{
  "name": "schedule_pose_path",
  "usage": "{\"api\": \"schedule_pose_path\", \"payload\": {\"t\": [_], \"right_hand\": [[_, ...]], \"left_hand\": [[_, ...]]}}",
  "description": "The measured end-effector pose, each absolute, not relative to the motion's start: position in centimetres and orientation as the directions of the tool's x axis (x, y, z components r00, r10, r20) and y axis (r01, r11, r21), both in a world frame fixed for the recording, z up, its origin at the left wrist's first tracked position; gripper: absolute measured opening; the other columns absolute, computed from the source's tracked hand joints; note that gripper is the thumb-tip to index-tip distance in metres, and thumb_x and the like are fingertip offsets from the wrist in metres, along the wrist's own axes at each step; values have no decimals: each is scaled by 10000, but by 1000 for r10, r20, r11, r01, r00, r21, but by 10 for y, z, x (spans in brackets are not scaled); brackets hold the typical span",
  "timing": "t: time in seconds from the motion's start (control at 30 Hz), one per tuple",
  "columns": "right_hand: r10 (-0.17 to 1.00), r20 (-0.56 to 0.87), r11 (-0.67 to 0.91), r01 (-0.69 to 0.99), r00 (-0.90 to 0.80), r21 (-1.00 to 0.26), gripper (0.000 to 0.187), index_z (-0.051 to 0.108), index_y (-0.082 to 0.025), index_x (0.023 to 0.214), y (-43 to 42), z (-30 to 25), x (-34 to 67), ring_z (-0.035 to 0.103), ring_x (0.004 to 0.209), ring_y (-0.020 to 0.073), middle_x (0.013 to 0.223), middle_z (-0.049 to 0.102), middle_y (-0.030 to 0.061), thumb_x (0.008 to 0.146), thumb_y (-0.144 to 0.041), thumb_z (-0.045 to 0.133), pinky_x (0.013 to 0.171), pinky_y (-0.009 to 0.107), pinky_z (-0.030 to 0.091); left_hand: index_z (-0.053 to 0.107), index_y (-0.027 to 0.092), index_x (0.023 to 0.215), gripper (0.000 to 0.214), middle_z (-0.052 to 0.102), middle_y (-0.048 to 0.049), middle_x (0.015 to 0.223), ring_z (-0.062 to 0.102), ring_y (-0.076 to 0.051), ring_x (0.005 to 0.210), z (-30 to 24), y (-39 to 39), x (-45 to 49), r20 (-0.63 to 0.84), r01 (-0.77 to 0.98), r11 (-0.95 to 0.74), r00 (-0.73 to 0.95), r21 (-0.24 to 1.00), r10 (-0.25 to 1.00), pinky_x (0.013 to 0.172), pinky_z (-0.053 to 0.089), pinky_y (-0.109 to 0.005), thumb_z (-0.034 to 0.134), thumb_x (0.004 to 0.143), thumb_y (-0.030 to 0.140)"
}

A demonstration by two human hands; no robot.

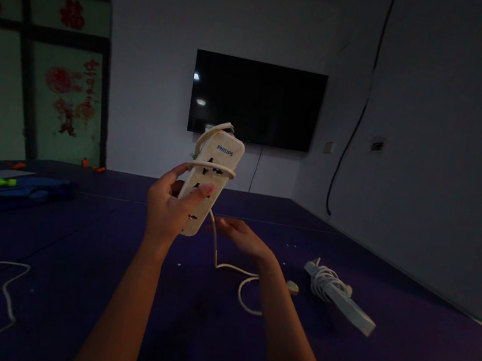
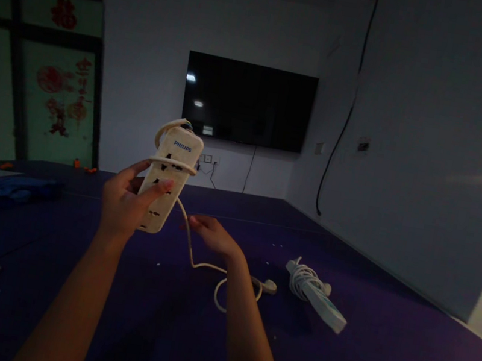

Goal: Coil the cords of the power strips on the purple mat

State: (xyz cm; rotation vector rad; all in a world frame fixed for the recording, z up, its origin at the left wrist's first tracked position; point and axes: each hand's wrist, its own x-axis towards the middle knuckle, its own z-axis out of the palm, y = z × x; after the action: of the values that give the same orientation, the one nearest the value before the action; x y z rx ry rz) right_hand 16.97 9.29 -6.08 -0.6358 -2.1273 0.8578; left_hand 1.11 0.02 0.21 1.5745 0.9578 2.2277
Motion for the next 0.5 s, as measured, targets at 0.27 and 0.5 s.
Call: {"api": "schedule_pose_path", "payload": {"t": [0.27,0.5], "right_hand": [[695,476,701,359,-539,-617,322,631,-135,771,75,-44,173,450,480,86,514,475,-49,837,-423,502,489,207,337],[610,647,612,791,-458,-17,173,680,-191,774,36,-16,169,571,651,137,711,666,31,834,-224,522,561,236,306]], "left_hand": [[614,162,1115,566,671,-32,659,627,-190,554,-2,15,-20,681,282,-632,-452,722,576,464,481,-272,712,604,385],[623,233,1137,579,701,-96,909,632,-261,812,-9,23,-42,650,778,-194,-328,597,685,608,428,-317,634,651,547]]}}
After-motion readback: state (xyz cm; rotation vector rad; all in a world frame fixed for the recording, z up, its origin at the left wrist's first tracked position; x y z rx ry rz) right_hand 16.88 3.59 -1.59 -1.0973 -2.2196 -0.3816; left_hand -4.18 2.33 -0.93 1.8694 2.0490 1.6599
